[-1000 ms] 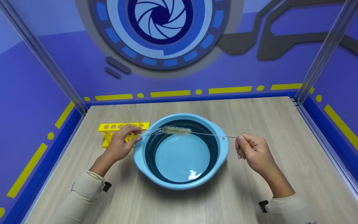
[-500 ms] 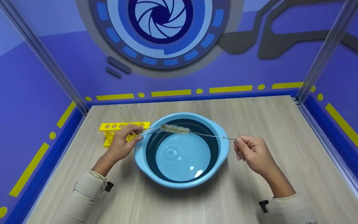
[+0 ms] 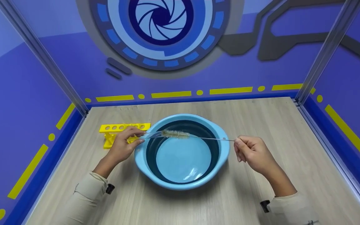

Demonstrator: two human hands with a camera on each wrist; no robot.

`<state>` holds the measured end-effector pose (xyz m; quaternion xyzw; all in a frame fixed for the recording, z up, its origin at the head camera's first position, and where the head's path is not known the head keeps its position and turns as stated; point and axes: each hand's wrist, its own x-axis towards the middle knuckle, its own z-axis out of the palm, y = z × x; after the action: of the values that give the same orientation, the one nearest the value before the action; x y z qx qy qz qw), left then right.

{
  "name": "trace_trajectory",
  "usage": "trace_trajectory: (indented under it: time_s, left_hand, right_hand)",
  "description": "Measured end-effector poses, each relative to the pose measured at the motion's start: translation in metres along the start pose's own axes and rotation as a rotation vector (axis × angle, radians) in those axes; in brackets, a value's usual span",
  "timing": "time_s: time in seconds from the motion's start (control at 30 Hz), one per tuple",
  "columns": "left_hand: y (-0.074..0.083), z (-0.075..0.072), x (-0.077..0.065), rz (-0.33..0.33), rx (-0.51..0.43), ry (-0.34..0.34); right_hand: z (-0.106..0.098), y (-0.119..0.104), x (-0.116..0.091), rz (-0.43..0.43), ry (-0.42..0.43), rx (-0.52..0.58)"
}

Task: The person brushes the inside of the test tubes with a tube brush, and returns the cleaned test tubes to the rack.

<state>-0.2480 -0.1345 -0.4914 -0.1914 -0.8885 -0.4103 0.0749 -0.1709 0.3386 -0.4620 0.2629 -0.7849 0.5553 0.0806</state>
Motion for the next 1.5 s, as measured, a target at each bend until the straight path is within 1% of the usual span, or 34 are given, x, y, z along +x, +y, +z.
trace_trajectory:
  time_s: [0.1,0.17,0.3,0.43,0.53,0.73,0.8,0.93,1.03,1.27,1.5]
  left_hand:
    - [0.001,0.001,0.001,0.009,0.001,0.014]
    - [0.002,0.003,0.002,0.022,0.013,0.016]
    - [0.005,0.007,0.001,0.036,0.075,0.001]
    - [0.004,0.010,0.000,0.039,0.119,-0.007]
    - [0.002,0.012,-0.001,0.043,0.108,0.001]
    - [0.004,0.015,-0.003,0.085,0.031,0.020]
    - [0.003,0.017,-0.003,0.099,0.007,0.023]
    - [0.004,0.020,-0.004,0.094,-0.006,0.026]
    - [0.007,0.022,-0.004,0.102,0.031,0.037]
    - [0.016,0.028,-0.002,0.158,0.122,0.075]
    - [0.018,0.036,0.001,0.184,0.128,0.103]
  right_hand:
    - [0.002,-0.001,0.002,0.029,0.046,-0.005]
    - [0.003,-0.002,0.003,0.059,0.063,-0.031]
    - [0.005,-0.005,0.005,0.086,0.074,-0.062]
    - [0.009,-0.006,0.007,0.102,0.076,-0.073]
    - [0.012,-0.005,0.008,0.122,0.065,-0.083]
    - [0.019,0.000,0.009,0.164,-0.007,-0.071]
    - [0.022,0.001,0.010,0.169,-0.019,-0.060]
    - [0.027,0.003,0.011,0.184,-0.017,-0.055]
    - [0.030,0.004,0.011,0.189,-0.022,-0.058]
    - [0.034,0.002,0.011,0.160,-0.014,-0.055]
    - [0.039,0.002,0.014,0.162,-0.022,-0.044]
